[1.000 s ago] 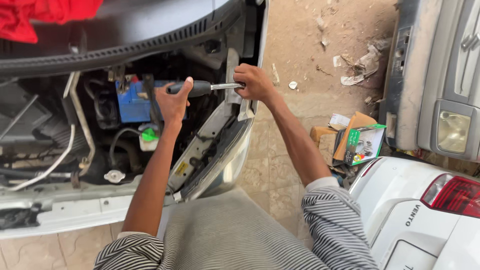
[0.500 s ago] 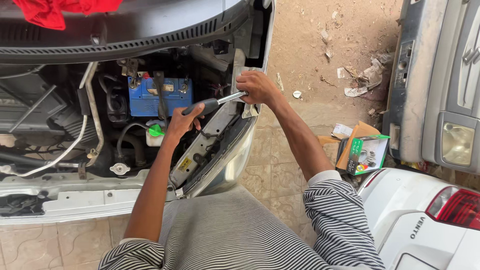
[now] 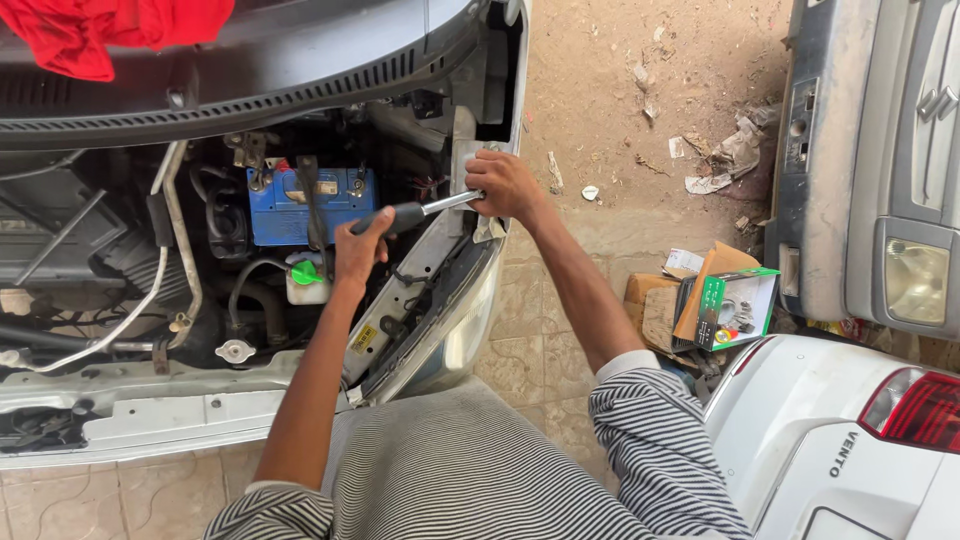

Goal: The person uses a ratchet wrench to tighten bolts on the front bumper and headlight assembly of a white car with the hood open. The person works on the left side, center, and right side of the front bumper area.

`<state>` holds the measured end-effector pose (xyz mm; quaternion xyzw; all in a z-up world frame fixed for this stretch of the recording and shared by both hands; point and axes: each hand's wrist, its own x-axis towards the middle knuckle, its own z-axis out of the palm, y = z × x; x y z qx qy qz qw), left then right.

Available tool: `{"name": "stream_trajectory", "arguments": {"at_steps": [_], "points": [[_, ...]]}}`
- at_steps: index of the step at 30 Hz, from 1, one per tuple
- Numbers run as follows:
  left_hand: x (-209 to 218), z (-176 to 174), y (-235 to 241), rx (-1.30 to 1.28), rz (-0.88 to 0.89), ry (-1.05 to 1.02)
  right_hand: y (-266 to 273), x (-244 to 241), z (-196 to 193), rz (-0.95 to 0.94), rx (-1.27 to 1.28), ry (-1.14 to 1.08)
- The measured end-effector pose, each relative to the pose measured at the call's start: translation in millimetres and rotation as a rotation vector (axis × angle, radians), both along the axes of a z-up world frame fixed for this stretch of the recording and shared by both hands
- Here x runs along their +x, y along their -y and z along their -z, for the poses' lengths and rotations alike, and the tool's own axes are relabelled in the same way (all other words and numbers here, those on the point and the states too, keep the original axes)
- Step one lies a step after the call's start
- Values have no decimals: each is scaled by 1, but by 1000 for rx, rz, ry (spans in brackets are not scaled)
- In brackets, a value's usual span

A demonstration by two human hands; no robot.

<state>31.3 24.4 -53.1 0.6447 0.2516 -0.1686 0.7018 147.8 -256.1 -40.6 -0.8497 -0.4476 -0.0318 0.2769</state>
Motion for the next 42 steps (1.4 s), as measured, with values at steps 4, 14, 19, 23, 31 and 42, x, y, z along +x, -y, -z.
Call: {"name": "stream_trajectory", "arguments": {"at_steps": [4,14,19,23,31,42], "points": [[26,-7,-6,44,26,53,-5,-9,2,152,61,-8],[33,2,-14,170,132,60,-7,-12,11,269,54,-9],[36,14,-13,195,116,81,-7,-12,12,301,91,1],[37,20,-15,184,114,98,-10,-17,12,361,111,-3],[37,26,-19,202,128,123,-13,-23,19,462,110,-16],[41,25,-19,212,141,120,-16,-25,26,564,154,-9]]}}
